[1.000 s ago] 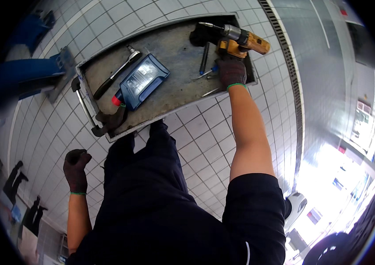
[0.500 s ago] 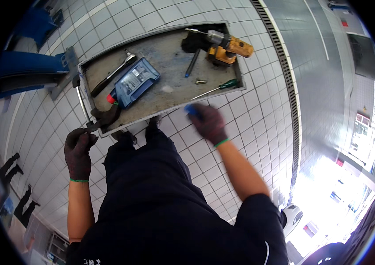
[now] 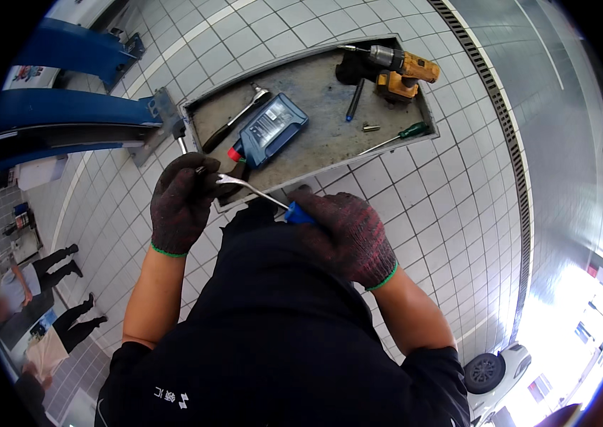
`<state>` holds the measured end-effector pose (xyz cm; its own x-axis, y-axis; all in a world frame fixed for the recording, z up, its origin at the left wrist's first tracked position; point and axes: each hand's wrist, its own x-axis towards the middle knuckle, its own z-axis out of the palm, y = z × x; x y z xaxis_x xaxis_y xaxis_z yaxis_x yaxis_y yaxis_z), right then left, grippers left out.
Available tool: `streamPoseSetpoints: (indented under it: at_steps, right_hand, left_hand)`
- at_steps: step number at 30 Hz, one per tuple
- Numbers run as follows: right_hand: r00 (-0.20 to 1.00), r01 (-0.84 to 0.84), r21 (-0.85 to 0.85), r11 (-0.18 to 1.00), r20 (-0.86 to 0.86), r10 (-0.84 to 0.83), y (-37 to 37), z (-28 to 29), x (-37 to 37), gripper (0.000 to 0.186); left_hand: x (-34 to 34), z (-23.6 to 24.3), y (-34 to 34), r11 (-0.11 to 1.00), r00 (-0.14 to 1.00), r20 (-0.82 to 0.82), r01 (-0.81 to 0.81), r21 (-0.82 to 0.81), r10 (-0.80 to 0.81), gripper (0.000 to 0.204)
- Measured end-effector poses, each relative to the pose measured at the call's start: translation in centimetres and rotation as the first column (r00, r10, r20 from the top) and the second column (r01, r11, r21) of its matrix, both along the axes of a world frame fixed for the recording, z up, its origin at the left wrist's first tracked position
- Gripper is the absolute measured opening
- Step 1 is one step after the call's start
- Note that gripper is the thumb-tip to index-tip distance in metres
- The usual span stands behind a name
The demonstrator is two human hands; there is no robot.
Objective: The person works in an auto repair shop, using a ratchet and an impact wrench to tighten bolts on the underside of a white car. The person then moves to a blue car, operates the hydraulic lift to lower it, and walks around the vehicle.
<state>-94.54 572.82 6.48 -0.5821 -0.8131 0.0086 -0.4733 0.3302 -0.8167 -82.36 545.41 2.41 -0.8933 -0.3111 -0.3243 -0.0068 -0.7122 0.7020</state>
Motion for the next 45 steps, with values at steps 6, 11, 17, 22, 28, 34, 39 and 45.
streamPoseSetpoints:
  at_steps: [6, 11, 17, 22, 28, 34, 39, 45]
  right_hand:
    - [1.000, -0.002, 0.002, 1.000, 0.017, 0.002, -1.2, 0.7, 0.5, 0.044]
    - [0.999, -0.040, 0.030, 0.999, 0.038, 0.039, -2.0, 1.0, 0.3, 0.044]
    - [0.994, -0.108, 0.018, 0.994, 0.028, 0.107, -2.7, 0.6, 0.1, 0.043]
    - [0.980, -0.095, -0.040, 0.995, 0.175, 0.100, -2.2, 0.2, -0.1, 0.042]
    - [0.991, -0.103, 0.110, 0.989, 0.091, 0.094, -3.7, 1.4, 0.5, 0.041]
    - [0.971, -0.007, 0.105, 0.994, 0.239, -0.018, -3.8, 1.0, 1.6, 0.032]
    - [0.837, -0.048, 0.084, 0.995, 0.547, -0.005, -4.1, -0.3, 2.4, 0.031]
    - [0.935, -0.164, -0.032, 0.986, 0.313, 0.166, -3.9, -1.7, 3.0, 0.034]
  left_hand:
    - [1.1, 0.6, 0.2, 0.996, 0.999, 0.015, 0.042, -0.079, -0.041, 0.038]
    - [1.9, 1.4, 0.3, 0.995, 0.998, 0.057, 0.004, -0.103, 0.001, 0.038]
    - [2.7, 1.5, 0.2, 0.995, 0.998, 0.019, -0.064, -0.081, 0.066, 0.032]
    - [2.6, 1.8, 1.0, 0.973, 0.994, 0.055, -0.079, -0.215, 0.092, 0.027]
    - [2.9, 1.5, 0.8, 0.890, 0.987, 0.060, -0.106, -0.444, 0.148, 0.020]
    - [2.0, 2.1, 1.3, 0.785, 0.976, 0.131, -0.057, -0.617, 0.174, 0.018]
    - [1.8, 2.2, 1.4, 0.709, 0.970, 0.125, -0.063, -0.702, 0.211, 0.017]
    - [1.9, 0.7, 0.1, 0.420, 0.991, 0.089, 0.040, -0.907, 0.097, 0.018]
